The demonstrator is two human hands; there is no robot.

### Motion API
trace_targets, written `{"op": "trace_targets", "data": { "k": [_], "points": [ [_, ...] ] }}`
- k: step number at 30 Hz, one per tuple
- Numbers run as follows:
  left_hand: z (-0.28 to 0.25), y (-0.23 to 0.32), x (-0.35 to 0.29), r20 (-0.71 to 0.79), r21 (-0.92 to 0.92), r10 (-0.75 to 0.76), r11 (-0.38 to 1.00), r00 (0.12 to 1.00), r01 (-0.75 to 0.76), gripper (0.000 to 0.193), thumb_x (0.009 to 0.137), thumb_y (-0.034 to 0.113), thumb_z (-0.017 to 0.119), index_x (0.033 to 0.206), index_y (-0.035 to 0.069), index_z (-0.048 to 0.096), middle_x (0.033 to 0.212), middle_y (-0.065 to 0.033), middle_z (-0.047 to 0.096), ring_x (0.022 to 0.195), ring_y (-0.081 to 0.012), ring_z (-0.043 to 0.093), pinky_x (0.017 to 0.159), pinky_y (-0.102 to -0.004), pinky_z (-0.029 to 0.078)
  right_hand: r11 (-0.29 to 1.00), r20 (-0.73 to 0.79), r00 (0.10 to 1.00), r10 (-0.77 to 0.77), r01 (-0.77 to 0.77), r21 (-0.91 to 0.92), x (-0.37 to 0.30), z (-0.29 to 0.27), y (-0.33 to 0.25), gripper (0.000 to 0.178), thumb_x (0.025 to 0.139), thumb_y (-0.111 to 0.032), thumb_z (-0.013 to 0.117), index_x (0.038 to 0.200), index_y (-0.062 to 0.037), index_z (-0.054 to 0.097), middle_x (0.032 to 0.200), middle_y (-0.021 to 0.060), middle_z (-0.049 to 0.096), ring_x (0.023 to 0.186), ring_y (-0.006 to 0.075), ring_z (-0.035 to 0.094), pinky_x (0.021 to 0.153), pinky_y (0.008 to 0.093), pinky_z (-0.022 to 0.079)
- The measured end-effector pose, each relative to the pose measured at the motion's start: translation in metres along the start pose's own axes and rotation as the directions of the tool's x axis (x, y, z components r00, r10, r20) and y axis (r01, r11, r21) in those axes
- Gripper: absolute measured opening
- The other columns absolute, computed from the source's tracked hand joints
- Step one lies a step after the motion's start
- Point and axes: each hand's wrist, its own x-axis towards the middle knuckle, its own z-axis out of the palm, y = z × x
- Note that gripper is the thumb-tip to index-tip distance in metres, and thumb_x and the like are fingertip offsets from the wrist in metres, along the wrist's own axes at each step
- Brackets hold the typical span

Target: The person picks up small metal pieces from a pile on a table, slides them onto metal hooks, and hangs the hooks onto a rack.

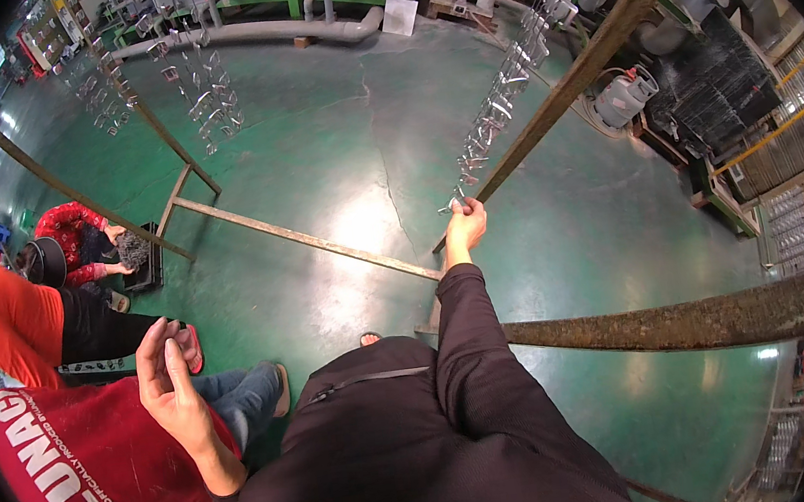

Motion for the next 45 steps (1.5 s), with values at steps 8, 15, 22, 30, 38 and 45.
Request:
{"op": "trace_targets", "data": {
  "k": [8,15,22,30,38,45],
  "points": [
    [0.006,0.009,-0.014,-0.081,0.036,-0.015,0.999,0.997,0.018,0.023,0.089,0.001,0.05,0.111,-0.002,0.056,0.1,-0.0096,0.062,0.087,-0.0148,0.061,0.072,-0.0244,0.048,0.999,-0.204,0.978,-0.037,0.035,-0.015,0.037,0.026,-0.001,0.019,0.077,-0.018,0.068,0.092,-0.0082,0.063,0.087,0.0068,0.061,0.079,0.0262,0.059,0.07,0.0401,0.046],
    [0.005,0.006,-0.022,-0.071,0.125,0.034,0.992,0.997,-0.025,0.02,0.087,-0.001,0.052,0.106,-0.002,0.059,0.097,-0.0075,0.062,0.089,-0.0133,0.06,0.074,-0.0245,0.049,0.95,-0.16,0.955,-0.249,0.273,0.149,0.036,0.015,0.004,0.019,0.082,-0.012,0.063,0.091,0.0046,0.062,0.084,0.0158,0.066,0.075,0.0243,0.061,0.071,0.0364,0.049],
    [-0.005,0.007,-0.053,-0.217,0.136,-0.007,0.99,0.976,0.037,0.018,0.084,-0.005,0.054,0.101,-0.003,0.061,0.094,-0.011,0.064,0.084,-0.0157,0.063,0.071,-0.0253,0.051,0.985,-0.046,0.986,-0.159,0.155,-0.075,0.021,0.009,-0.01,0.025,0.081,-0.027,0.065,0.097,-0.0084,0.068,0.089,0.0108,0.068,0.08,0.0261,0.065,0.072,0.0382,0.049],
    [-0.021,0.005,-0.094,-0.256,0.118,-0.091,0.985,0.962,0.125,0.019,0.087,-0.004,0.051,0.104,-0.004,0.058,0.101,-0.0103,0.062,0.088,-0.0162,0.062,0.073,-0.0245,0.049,0.952,0.025,0.951,-0.307,0.306,0.014,0.001,-0.001,-0.007,0.028,0.081,-0.026,0.066,0.091,-0.0001,0.067,0.086,0.0147,0.068,0.078,0.0269,0.064,0.072,0.0371,0.049],
    [-0.044,0.021,-0.131,-0.311,0.107,-0.167,0.972,0.936,0.209,0.02,0.087,-0.003,0.051,0.105,-0.002,0.059,0.099,-0.0103,0.062,0.086,-0.0147,0.062,0.072,-0.0233,0.048,0.967,-0.042,0.967,-0.25,0.248,-0.058,-0.011,-0.017,-0.017,0.021,0.075,-0.026,0.07,0.085,-0.0067,0.069,0.082,0.0121,0.068,0.075,0.0299,0.064,0.067,0.0411,0.049],
    [-0.057,0.023,-0.152,-0.35,0.093,-0.176,0.971,0.92,0.221,0.019,0.088,-0.002,0.051,0.104,-0.002,0.059,0.1,-0.0105,0.062,0.086,-0.0156,0.062,0.071,-0.0234,0.049,0.988,-0.023,0.988,-0.153,0.152,-0.038,-0.019,-0.031,-0.037,0.022,0.076,-0.028,0.071,0.086,-0.0092,0.07,0.084,0.0101,0.068,0.077,0.0282,0.064,0.071,0.0386,0.049]
  ]
}}
